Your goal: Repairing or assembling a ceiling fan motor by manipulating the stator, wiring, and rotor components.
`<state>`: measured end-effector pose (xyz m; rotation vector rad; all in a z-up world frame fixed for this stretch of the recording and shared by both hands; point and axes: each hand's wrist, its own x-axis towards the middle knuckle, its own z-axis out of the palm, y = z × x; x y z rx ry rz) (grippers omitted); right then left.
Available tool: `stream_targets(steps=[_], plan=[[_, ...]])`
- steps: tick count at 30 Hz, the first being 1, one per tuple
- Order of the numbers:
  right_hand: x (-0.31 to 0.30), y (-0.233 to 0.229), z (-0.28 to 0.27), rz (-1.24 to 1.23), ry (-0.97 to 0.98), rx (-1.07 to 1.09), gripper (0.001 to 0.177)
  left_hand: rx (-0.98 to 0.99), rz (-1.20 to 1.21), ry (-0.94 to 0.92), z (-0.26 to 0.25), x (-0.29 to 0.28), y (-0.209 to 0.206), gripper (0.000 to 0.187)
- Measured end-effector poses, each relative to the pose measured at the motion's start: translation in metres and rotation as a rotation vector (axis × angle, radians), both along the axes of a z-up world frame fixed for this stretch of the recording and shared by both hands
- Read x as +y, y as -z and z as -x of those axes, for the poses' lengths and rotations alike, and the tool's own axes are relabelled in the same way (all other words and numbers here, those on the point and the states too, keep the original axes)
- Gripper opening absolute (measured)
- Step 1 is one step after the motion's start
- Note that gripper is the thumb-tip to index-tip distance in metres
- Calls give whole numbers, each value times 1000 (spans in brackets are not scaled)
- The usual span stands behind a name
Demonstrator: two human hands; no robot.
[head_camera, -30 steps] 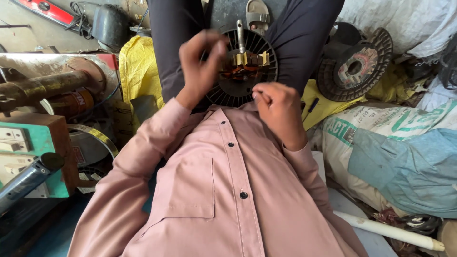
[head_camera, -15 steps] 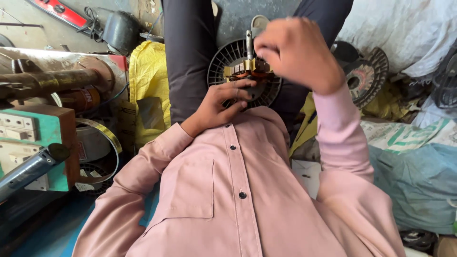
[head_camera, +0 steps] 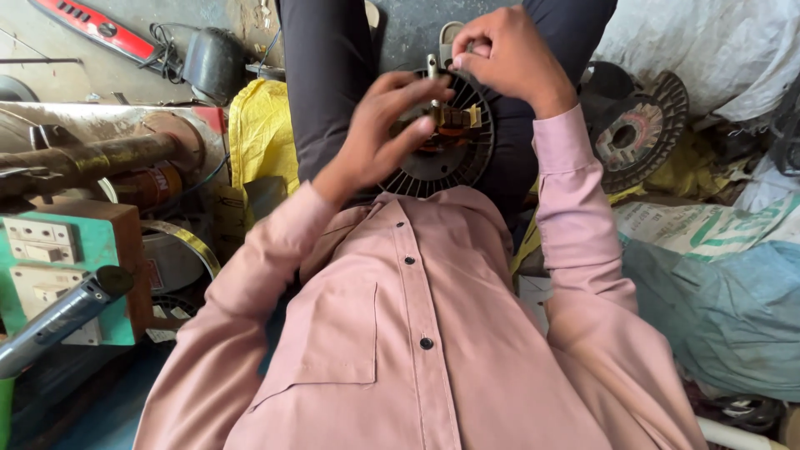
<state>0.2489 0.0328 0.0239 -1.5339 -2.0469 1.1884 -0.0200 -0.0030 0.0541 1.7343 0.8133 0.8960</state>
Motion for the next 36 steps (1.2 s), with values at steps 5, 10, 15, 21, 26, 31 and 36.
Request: stream_targets(steps=[5,10,15,21,26,31,36], plan=[[-25,-52,1,-144,94,-39,1,-146,223,206,-18,21,22,45],[-78,-88,25,-122,268,-46,3,-73,263,220,-26,19,27,46],[-118,-96,62,-161,478,-28,5,-370,710,203,-29,10,59,43],[-150,-82,73,-151,424,-45,6,-232,320,-136,-16,-19,41,27],[-138,-113,65,-172,191,-56,5,44,-337,139,11,-39,11,10],[-86,-121,53,-231,-155,-173,9,51,-109,394,20,-55,9,18],[-21,-98,40,-389,-272,-152,11,-264,277,251,17,-55,13,14]])
